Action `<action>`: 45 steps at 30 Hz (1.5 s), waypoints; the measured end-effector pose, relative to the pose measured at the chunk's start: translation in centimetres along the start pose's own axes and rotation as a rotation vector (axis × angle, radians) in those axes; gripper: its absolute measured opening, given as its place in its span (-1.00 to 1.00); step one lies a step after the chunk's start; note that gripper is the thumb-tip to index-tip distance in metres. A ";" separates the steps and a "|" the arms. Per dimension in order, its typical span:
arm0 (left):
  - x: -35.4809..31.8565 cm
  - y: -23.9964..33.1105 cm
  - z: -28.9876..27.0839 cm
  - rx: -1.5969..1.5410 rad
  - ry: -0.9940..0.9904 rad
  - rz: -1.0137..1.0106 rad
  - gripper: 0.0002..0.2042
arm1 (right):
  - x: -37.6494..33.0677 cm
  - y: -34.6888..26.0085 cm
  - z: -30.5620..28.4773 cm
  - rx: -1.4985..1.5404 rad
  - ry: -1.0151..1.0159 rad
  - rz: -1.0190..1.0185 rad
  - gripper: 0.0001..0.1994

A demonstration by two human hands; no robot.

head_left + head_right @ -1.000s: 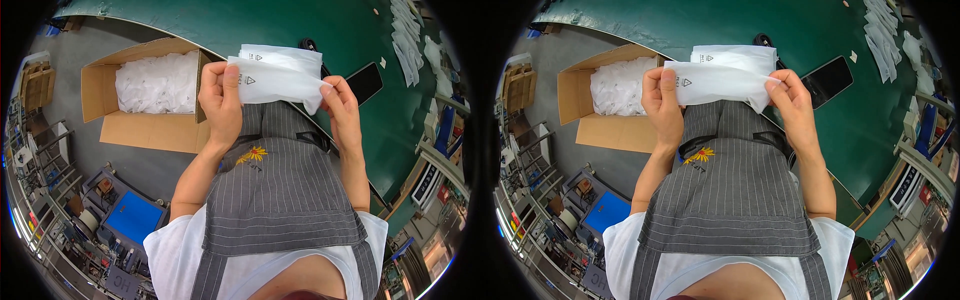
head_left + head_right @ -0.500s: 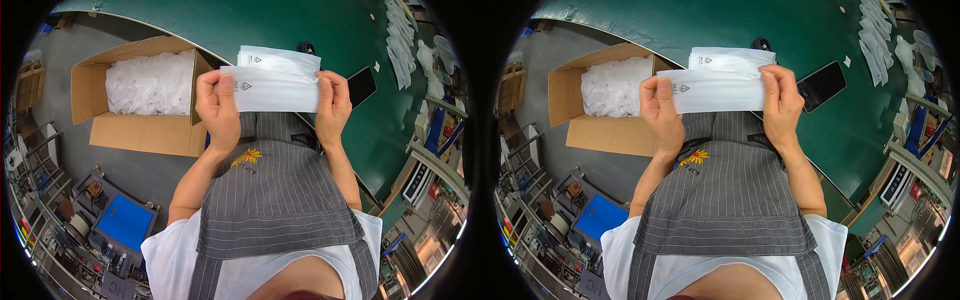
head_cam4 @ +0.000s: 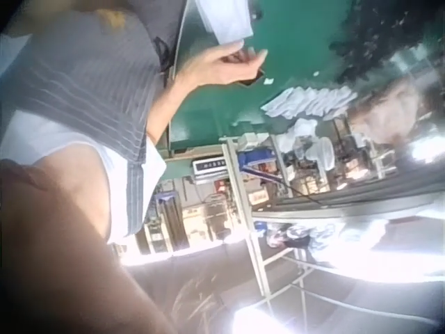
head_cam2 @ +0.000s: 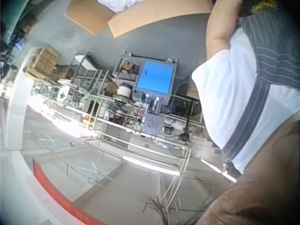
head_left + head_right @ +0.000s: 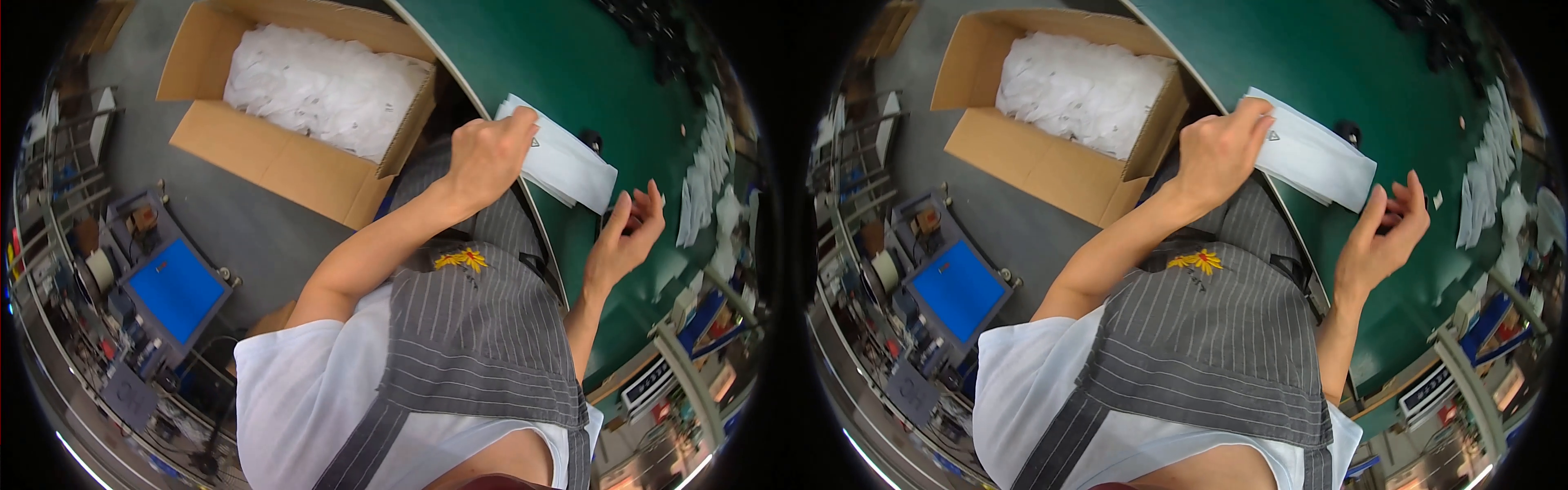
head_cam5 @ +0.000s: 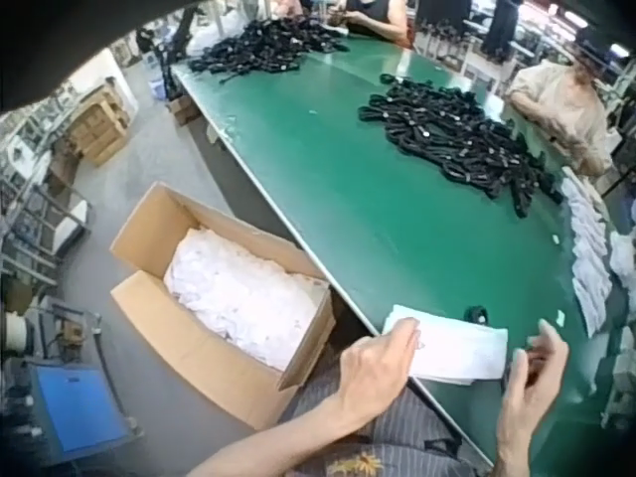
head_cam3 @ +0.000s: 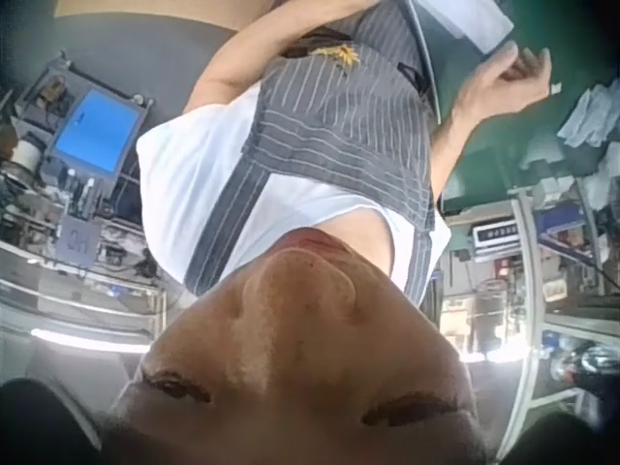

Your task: Packing black power cables into small white plastic bags at a factory workstation.

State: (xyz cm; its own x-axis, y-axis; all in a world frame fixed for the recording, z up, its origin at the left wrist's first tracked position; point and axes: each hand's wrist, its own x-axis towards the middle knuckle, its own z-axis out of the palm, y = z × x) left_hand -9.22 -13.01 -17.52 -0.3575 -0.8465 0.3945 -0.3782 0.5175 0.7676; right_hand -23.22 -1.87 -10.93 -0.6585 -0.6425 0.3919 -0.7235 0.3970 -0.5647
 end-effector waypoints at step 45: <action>-1.0 2.6 -8.1 -0.182 -0.344 0.530 -0.81 | 0.3 -2.3 1.9 1.103 -0.933 0.593 -0.79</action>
State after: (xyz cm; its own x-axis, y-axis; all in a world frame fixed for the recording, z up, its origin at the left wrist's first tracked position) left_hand -2.90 -11.85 -11.84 -0.7195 -0.3788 0.5821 0.0641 0.7983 0.5988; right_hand -21.29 -4.24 -10.90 -0.1251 -0.9046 -0.4074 0.3628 0.3405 -0.8674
